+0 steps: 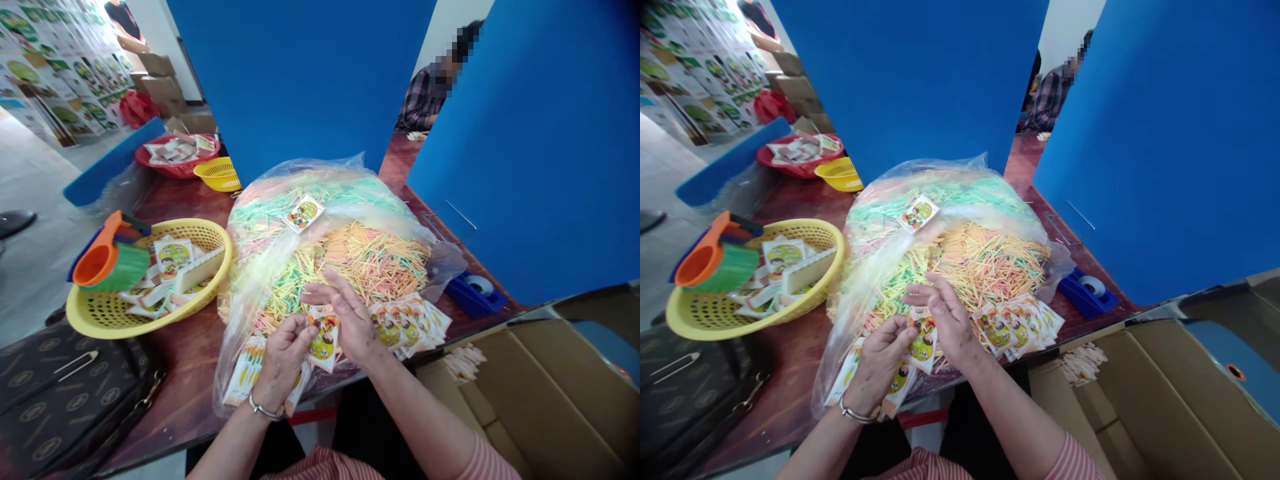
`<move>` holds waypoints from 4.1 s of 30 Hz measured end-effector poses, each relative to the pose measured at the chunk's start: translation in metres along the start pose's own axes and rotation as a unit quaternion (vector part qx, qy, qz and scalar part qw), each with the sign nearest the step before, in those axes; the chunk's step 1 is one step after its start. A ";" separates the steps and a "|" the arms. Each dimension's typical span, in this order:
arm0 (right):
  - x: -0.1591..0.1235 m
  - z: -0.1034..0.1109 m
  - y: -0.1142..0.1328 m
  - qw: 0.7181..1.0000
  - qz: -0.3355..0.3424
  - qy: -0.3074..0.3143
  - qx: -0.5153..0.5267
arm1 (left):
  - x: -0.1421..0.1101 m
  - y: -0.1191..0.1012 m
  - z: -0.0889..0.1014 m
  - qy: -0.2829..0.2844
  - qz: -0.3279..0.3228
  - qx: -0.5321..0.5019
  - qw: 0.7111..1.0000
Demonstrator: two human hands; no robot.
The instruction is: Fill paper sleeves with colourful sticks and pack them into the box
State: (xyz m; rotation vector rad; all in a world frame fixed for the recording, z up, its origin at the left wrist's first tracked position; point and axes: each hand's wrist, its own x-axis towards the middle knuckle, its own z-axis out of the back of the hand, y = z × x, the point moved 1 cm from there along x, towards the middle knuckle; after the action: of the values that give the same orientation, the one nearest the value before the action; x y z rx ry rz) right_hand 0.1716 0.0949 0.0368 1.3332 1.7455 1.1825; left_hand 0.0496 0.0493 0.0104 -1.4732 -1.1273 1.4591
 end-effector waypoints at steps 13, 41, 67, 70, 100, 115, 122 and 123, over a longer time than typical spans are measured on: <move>-0.050 0.027 -0.006 0.939 -0.029 -0.124 -0.319 | -0.010 0.001 -0.020 0.072 -0.019 0.019 0.997; 0.130 0.061 -0.029 0.570 0.044 0.111 -0.813 | -0.026 0.022 0.050 -0.002 -0.038 0.590 0.806; 0.135 0.068 -0.029 0.545 0.006 0.125 -0.829 | -0.023 0.015 0.054 -0.082 -0.133 0.452 0.878; 0.137 0.067 -0.030 0.548 0.009 0.131 -0.826 | -0.023 0.006 0.049 -0.125 -0.125 0.422 0.889; 0.025 0.013 0.007 0.995 0.026 -0.078 0.049 | -0.004 0.000 0.011 0.054 -0.052 0.262 0.962; 0.009 0.009 -0.005 0.983 -0.007 -0.115 0.146 | -0.001 -0.001 0.004 0.071 -0.001 0.183 0.981; 0.005 0.008 -0.009 0.991 -0.004 -0.088 0.097 | -0.001 0.000 0.003 0.083 0.022 0.113 0.990; 0.004 0.009 -0.009 0.992 0.001 -0.081 0.095 | -0.001 0.000 0.003 0.084 0.026 0.104 0.991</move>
State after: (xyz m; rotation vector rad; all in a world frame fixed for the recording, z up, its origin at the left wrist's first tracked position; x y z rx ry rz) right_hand 0.1744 0.1008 0.0252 1.4973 1.7732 0.9001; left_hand 0.0469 0.0480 0.0108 -1.4570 -0.8160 1.4122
